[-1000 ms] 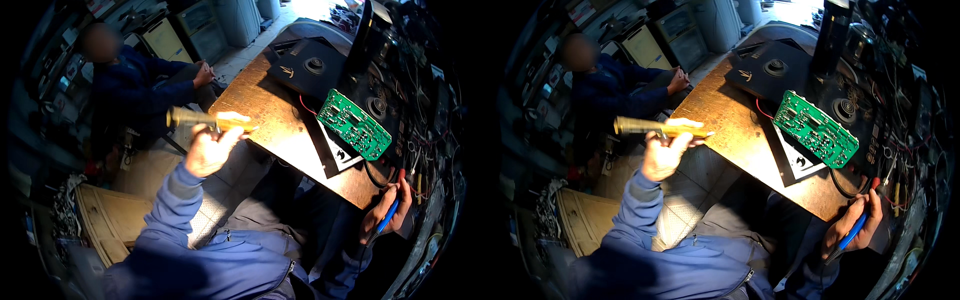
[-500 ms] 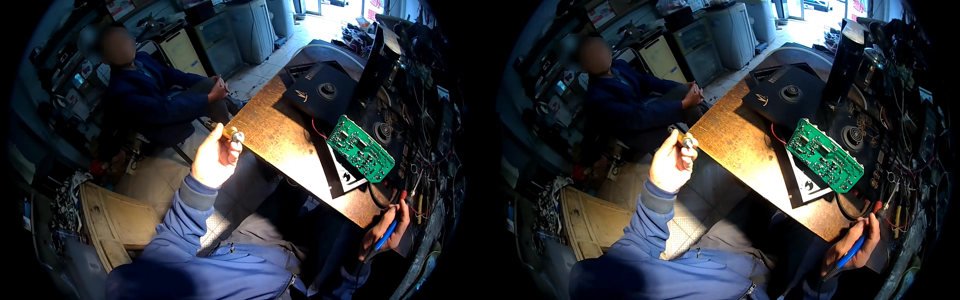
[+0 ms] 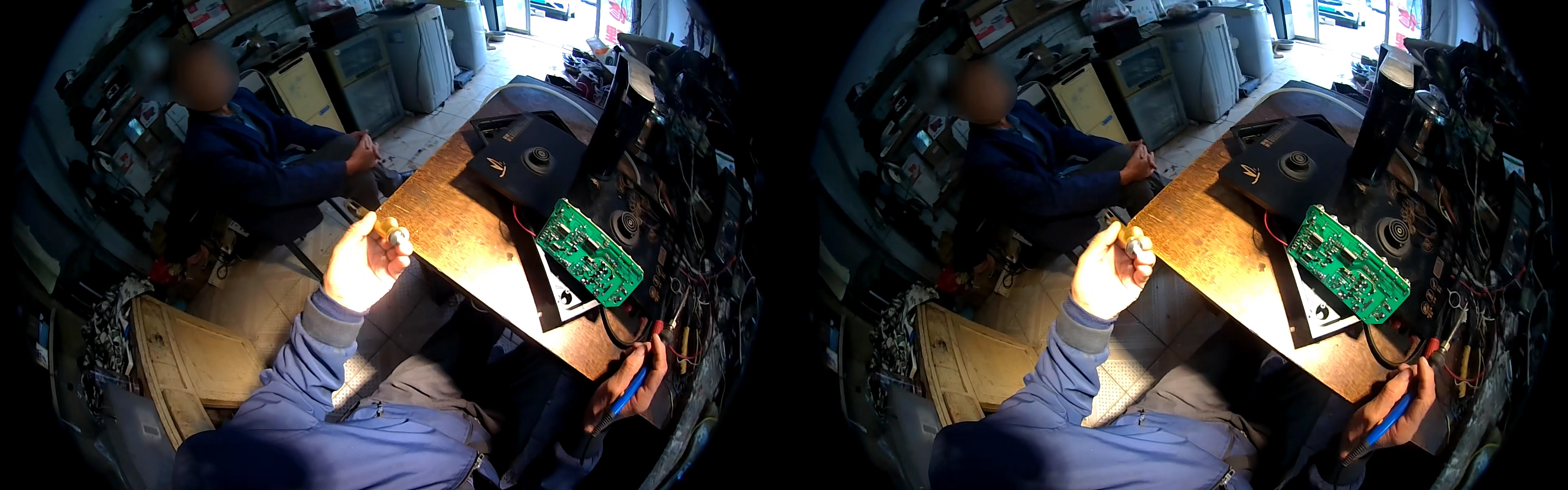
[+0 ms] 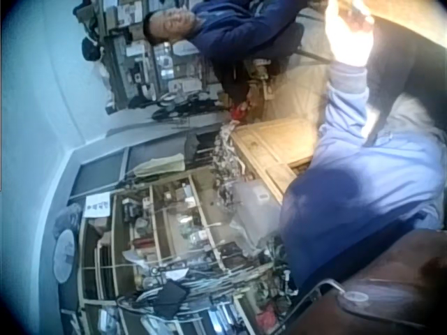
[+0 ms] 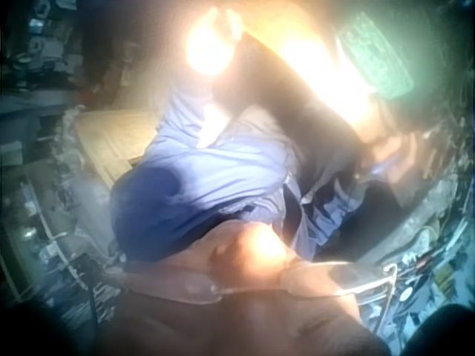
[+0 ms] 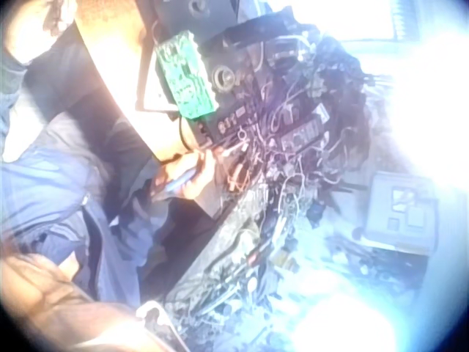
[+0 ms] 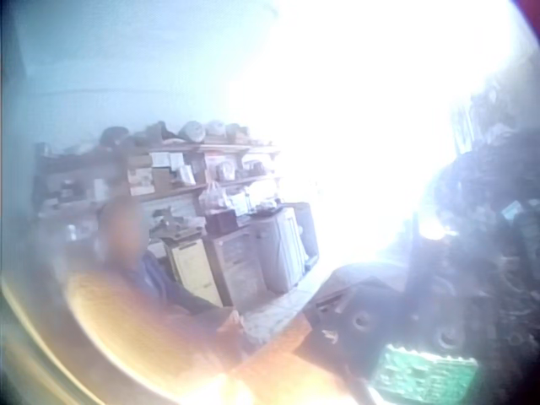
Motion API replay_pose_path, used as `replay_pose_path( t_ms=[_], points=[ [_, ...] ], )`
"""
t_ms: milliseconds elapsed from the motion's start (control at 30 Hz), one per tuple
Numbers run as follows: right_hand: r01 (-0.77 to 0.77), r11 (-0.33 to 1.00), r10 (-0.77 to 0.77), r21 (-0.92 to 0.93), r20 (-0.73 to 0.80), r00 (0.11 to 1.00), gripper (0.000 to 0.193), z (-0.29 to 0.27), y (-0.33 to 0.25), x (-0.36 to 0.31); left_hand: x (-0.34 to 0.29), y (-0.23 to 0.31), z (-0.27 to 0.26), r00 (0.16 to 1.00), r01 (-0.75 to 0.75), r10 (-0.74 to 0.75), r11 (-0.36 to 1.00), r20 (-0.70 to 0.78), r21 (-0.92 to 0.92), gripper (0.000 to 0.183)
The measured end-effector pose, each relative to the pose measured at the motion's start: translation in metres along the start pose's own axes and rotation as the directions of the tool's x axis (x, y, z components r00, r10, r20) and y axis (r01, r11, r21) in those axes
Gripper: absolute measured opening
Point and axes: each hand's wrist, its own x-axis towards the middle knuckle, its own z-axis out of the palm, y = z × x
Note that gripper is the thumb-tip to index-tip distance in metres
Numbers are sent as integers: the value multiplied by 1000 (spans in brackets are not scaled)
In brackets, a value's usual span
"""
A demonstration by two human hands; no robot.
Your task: The person uses a soldering iron and a desoldering pump to remove components from a green circuit board. They repeatedly heat solder joints and use the pump to extract molten solder, working across multiple points on the board.
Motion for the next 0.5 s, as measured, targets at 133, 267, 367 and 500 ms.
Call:
replay_pose_path(
  t_ms=[133,267,367,500],
  points=[
    [-20,1000,21,9,-29,999,28,-3,3,-3,-6,-8,21,950,-298,302,788,84,538,26],
    [-24,1000,24,1,-9,1000,28,-1,1,-1,-12,7,31,958,-287,230,771,171,569,25],
    [-8,1000,8,6,-16,1000,28,-1,2,-1,-6,11,23,945,-286,158,824,287,489,67],
    [-22,1000,22,3,-26,999,28,-1,0,-2,-7,12,29,958,-271,156,772,242,575,65]
  ],
)
